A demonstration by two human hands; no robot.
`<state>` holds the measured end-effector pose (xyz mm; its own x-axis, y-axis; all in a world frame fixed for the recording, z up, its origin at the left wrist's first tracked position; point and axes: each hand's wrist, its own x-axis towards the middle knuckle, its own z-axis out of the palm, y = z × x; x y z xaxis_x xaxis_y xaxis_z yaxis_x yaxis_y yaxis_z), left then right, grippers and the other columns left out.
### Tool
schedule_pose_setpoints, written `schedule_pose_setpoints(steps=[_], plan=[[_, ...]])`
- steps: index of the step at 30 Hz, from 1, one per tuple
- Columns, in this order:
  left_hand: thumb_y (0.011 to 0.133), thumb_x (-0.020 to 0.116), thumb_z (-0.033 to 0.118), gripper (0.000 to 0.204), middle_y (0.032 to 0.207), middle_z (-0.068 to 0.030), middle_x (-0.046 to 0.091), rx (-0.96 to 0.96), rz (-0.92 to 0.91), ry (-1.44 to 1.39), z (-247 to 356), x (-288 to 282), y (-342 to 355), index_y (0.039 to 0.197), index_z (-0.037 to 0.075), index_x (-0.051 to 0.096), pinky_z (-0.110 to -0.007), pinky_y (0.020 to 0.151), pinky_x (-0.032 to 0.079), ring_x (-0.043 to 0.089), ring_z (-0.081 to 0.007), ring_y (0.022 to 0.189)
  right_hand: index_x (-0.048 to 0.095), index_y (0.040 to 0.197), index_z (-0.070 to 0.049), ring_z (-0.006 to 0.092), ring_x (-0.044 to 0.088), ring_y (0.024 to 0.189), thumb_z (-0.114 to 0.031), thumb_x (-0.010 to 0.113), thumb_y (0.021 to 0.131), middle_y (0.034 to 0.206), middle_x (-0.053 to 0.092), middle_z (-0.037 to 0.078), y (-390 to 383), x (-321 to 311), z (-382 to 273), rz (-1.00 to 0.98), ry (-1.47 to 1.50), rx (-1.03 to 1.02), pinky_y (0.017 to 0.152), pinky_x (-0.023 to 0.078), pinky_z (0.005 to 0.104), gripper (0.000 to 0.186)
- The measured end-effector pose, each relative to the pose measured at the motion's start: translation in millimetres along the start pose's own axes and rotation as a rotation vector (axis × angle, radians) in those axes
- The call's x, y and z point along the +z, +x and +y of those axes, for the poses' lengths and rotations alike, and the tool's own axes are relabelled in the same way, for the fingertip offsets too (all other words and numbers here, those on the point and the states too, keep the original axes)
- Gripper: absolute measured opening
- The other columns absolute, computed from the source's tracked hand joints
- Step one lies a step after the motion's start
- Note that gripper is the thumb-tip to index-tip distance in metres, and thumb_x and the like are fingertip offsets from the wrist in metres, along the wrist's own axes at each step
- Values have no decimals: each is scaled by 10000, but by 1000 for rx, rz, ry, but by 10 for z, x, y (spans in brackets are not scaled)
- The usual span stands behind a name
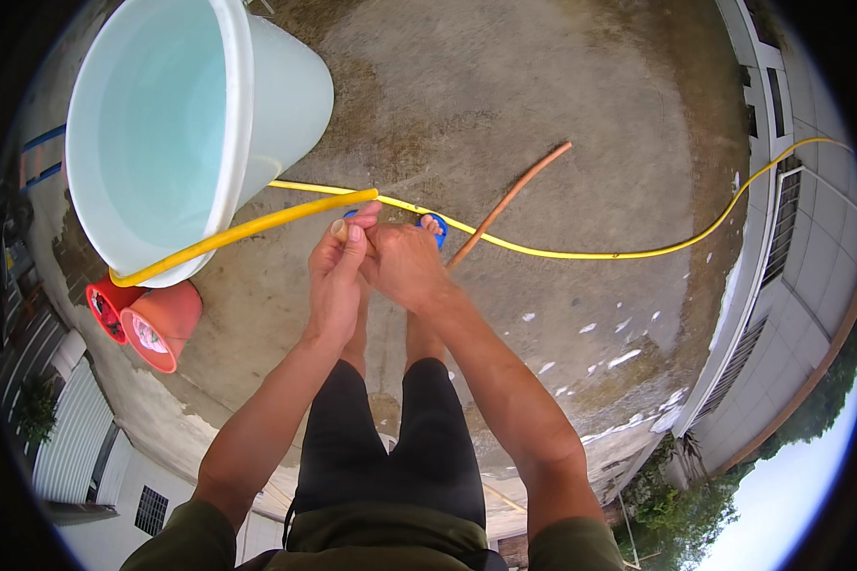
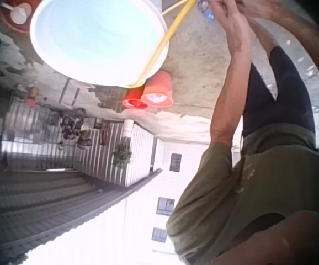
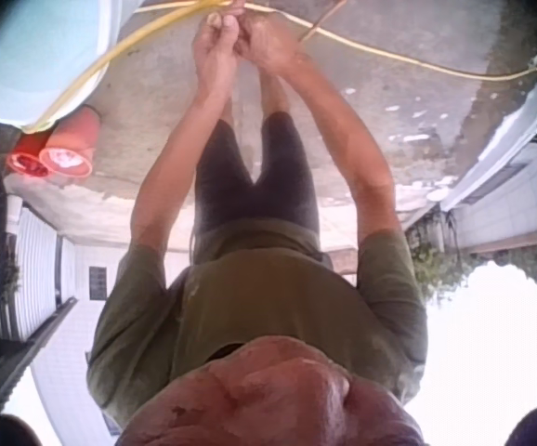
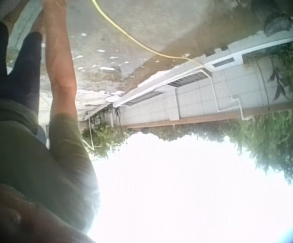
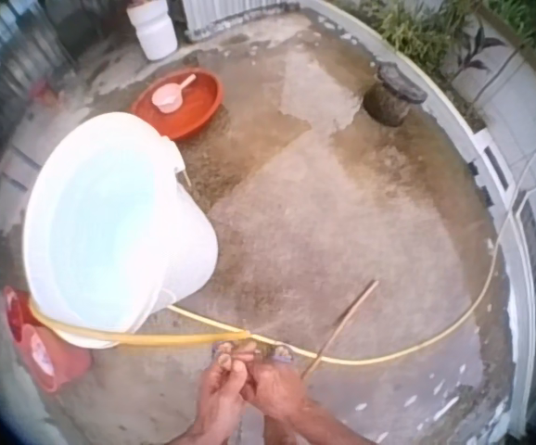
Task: The person fills a bucket with water using a hose, then retrieves pliers from a storage area and uses them to cut a section of the hose. The person then connects the hose to a yellow pipe and places it into the bucket.
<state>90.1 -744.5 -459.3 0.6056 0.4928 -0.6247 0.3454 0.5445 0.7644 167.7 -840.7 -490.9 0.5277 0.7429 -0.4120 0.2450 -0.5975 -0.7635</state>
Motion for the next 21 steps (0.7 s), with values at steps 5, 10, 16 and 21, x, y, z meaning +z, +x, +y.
schedule_pose_setpoints(steps=[5, 10, 16, 21], plan=[[1140, 567, 289, 215, 1140, -84, 686, -123, 122, -385, 343, -470, -381, 1113, 80, 604, -442, 1137, 459, 626, -229, 1158, 712, 901, -83, 426, 682, 736, -250, 788, 873, 768, 700, 162, -92, 242, 332, -185, 194, -171, 685, 553, 503, 186], [1156, 517, 311, 207, 928, 1, 533, 107, 307, -390, 934, -1326, -718, 1118, 111, 553, -485, 1064, 502, 569, -185, 929, 760, 842, -124, 378, 725, 828, -239, 838, 775, 802, 724, 143, -200, 610, 754, -321, 44, -85, 765, 566, 506, 155], [1168, 476, 309, 218, 846, 26, 488, -28, 671, -354, 1112, -3154, -1865, 1096, 117, 550, -415, 951, 512, 532, -148, 814, 742, 788, -160, 325, 714, 797, -210, 808, 755, 808, 724, 88, -213, 914, 1078, -393, -174, -341, 750, 537, 473, 89], [1171, 470, 335, 273, 727, 63, 387, 32, 1040, -145, 1564, -4432, -2418, 1003, 128, 528, -317, 707, 476, 434, -111, 652, 768, 801, -163, 291, 710, 808, -196, 778, 754, 821, 736, 75, 153, 1301, 1117, -434, -236, -485, 838, 501, 425, 58]])
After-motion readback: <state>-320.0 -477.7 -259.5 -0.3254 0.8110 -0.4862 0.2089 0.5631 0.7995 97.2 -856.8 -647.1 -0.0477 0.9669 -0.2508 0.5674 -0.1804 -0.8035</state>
